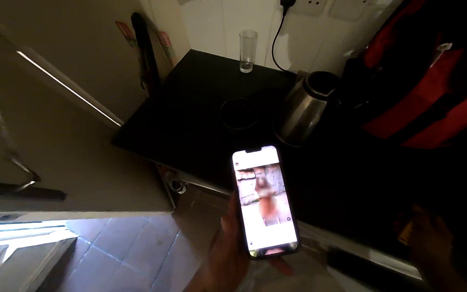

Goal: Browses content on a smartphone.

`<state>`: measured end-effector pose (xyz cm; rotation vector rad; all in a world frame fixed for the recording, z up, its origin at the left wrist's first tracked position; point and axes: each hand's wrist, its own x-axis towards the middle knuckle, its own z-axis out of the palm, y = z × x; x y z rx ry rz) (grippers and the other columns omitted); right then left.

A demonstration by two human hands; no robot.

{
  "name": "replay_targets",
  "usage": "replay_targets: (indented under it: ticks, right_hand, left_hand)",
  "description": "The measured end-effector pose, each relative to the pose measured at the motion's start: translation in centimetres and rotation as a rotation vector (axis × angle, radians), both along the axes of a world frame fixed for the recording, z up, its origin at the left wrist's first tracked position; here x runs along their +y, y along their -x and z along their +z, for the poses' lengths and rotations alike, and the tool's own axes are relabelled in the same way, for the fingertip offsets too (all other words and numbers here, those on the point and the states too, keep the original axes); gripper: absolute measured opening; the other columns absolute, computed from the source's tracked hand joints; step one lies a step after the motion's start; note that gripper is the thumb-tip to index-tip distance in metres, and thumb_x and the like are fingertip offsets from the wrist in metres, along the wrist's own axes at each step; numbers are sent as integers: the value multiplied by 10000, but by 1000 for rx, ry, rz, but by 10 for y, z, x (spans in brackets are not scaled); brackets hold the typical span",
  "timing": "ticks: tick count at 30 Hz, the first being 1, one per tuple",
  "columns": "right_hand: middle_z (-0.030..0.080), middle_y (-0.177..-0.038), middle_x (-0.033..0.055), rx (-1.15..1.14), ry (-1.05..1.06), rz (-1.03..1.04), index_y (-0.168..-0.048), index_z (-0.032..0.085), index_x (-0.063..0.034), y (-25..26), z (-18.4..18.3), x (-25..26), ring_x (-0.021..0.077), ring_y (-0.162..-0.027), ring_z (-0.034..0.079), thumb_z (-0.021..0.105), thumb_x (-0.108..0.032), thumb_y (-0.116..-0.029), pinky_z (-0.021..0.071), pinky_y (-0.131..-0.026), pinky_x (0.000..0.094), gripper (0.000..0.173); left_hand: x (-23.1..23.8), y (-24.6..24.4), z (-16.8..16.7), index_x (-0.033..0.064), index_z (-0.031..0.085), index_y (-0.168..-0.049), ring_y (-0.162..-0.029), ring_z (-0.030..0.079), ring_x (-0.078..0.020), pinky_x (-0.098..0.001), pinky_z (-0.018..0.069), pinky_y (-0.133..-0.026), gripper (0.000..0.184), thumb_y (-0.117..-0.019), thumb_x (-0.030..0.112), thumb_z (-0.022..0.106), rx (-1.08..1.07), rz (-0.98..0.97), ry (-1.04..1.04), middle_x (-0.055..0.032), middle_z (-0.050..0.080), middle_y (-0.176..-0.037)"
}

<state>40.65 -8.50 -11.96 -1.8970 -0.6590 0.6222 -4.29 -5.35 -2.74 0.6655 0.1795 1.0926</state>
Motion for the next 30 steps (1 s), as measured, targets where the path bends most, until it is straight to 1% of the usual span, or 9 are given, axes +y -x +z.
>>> replay_targets:
  ticks: [4, 8, 13, 15, 18, 21, 23, 26, 30]
  right_hand:
    - [625, -809, 14, -4, 17, -11, -1308, 510, -10, 1, 1, 2, 94, -557, 610, 435, -376, -1088, 559, -501, 279, 433]
    - [621, -794, -2, 6, 2, -10, -1304, 516, -28, 0, -1, 2, 87, -557, 605, 446, -373, -1084, 559, -505, 273, 416]
    - [626, -795, -8, 9, -6, 2, -1313, 505, -27, 0, 0, 0, 90, -561, 617, 452, -399, -1072, 567, -505, 281, 446]
    - [630, -798, 2, 21, -3, -11, -1334, 504, -30, 0, -1, 0, 98, -565, 618, 462, -406, -1077, 563, -503, 285, 457]
    - [625, -799, 3, 32, -2, -15, -1325, 506, -37, 0, 0, 1, 96, -562, 613, 459, -401, -1079, 559, -499, 281, 442]
    - [621, -786, -3, 26, -22, -1, -1290, 519, -30, 0, 0, 3, 91, -556, 611, 453, -387, -1080, 561, -498, 277, 419]
    - [621, -788, 1, 25, -18, -4, -1281, 522, -27, 0, -1, 3, 93, -560, 615, 454, -390, -1081, 565, -501, 278, 421]
    - [632, -802, 14, 22, -7, -12, -1299, 520, -19, -2, -2, 1, 102, -564, 619, 453, -389, -1084, 563, -499, 285, 434]
    - [630, -791, 4, 9, -11, -5, -1268, 534, -23, -3, -1, 1, 97, -556, 618, 455, -397, -1080, 565, -498, 281, 426]
  left_hand:
    - [0, -1, 0, 303, 271, -1592, -1284, 585, -348, -513, 632, -771, 713, -987, 634, 455, -13, 2, -6, -114, 524, -1481]
    - [1, -1, 0, 277, 249, -1600, -1298, 572, -356, -525, 629, -779, 738, -987, 630, 460, -12, 14, 4, -125, 516, -1485]
    - [1, -3, -1, 296, 254, -1600, -1309, 563, -354, -527, 629, -781, 720, -992, 623, 459, -15, -3, 13, -116, 509, -1495]
    - [1, -4, -1, 305, 271, -1593, -1294, 579, -345, -517, 632, -772, 713, -987, 629, 462, -6, -4, 23, -109, 526, -1482]
    - [2, -4, -1, 302, 289, -1583, -1278, 589, -356, -524, 631, -770, 708, -983, 629, 471, -6, -10, 17, -121, 537, -1469]
    - [4, -4, 1, 298, 265, -1590, -1283, 585, -356, -524, 630, -771, 726, -980, 633, 471, 5, -5, 5, -118, 531, -1475]
    - [4, -5, 3, 295, 261, -1592, -1283, 583, -359, -527, 630, -768, 731, -980, 633, 473, -1, -3, -3, -122, 526, -1476]
    - [4, -5, 3, 307, 254, -1598, -1290, 580, -354, -520, 632, -771, 729, -982, 635, 465, 2, -5, -11, -116, 519, -1487]
    - [3, -6, 2, 294, 241, -1603, -1301, 572, -347, -515, 632, -776, 733, -988, 631, 453, 5, 1, -12, -113, 512, -1494]
